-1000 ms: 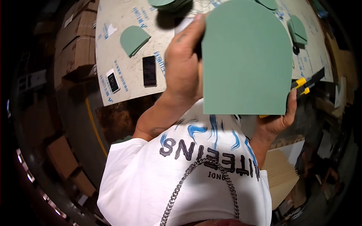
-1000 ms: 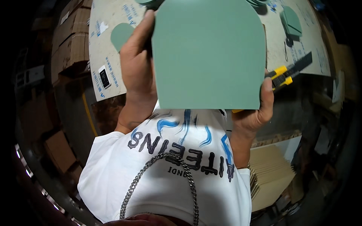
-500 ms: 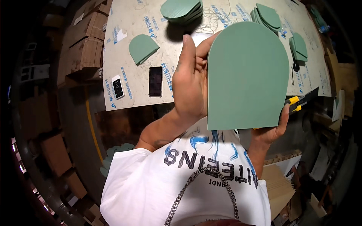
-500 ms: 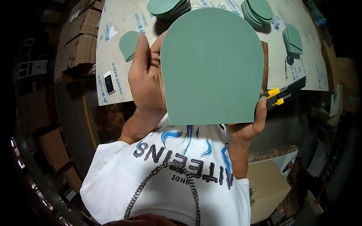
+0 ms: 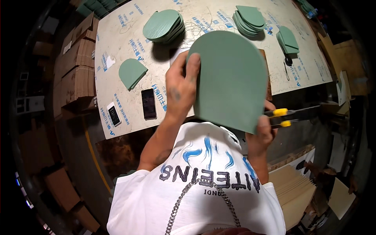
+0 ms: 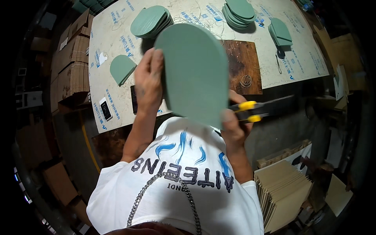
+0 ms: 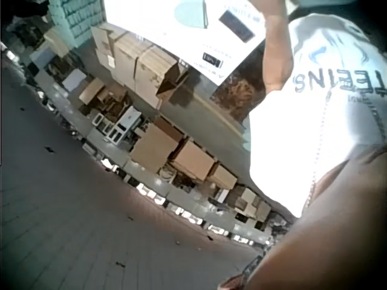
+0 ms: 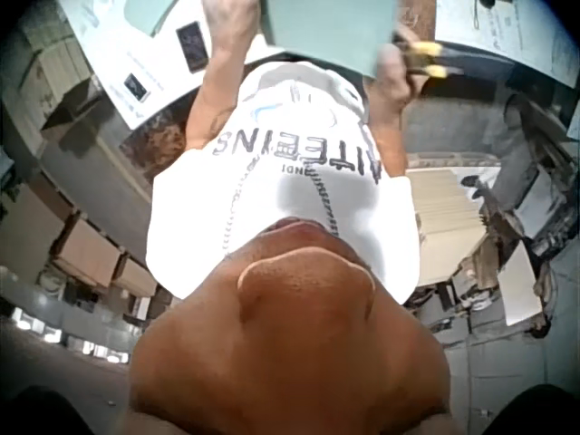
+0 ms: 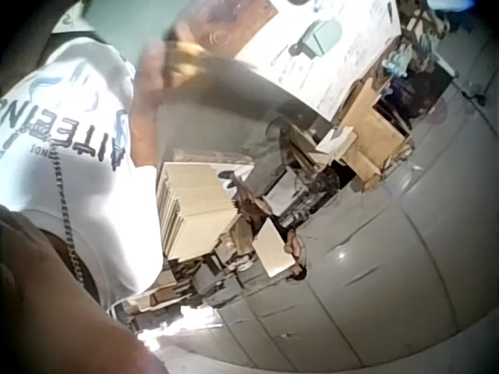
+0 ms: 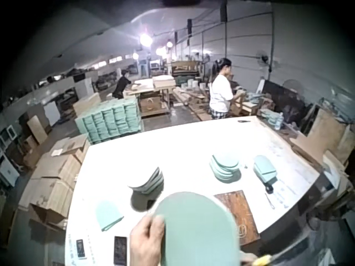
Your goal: Using a utility knife to trim excess material from green curved foam components.
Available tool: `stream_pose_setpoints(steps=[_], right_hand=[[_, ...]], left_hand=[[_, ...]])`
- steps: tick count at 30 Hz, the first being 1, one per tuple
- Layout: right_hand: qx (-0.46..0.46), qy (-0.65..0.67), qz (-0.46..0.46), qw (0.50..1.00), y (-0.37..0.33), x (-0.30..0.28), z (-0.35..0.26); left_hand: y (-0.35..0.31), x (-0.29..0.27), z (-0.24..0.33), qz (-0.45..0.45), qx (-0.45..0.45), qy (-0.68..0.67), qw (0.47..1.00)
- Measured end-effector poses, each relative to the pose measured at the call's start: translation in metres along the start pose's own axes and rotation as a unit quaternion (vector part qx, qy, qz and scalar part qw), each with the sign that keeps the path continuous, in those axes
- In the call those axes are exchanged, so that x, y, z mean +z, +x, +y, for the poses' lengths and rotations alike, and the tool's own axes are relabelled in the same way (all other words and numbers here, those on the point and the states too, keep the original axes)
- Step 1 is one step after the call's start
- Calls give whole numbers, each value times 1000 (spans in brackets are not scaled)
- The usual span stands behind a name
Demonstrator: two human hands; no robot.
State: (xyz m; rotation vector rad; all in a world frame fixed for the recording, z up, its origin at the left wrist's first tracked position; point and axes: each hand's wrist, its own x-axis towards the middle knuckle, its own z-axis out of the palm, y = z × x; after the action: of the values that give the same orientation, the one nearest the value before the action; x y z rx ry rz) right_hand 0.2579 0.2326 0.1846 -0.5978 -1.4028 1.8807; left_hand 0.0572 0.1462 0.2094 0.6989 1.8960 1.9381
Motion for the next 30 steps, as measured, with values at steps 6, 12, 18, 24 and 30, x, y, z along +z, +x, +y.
stream_pose_setpoints(steps=[6,12,18,24,30], right_hand=[[-116,-110,-249,955,14,30,-16],[-32,-11,-5,999,14,15,-6],[53,-1,-42,998,6,21,-1],[61,50,-167,983,6,25,3],[82,90,-176,977,9,31,5]], left_hand=[[31,11,-141,-309,-151,-677,651],[34,21,-61,-323,-106,-734,588],[27,15,-17,-311,-119,-746,577],[30,19,-38,-304,-95,-751,578],[20,13,-24,-168,-147,-780,585]])
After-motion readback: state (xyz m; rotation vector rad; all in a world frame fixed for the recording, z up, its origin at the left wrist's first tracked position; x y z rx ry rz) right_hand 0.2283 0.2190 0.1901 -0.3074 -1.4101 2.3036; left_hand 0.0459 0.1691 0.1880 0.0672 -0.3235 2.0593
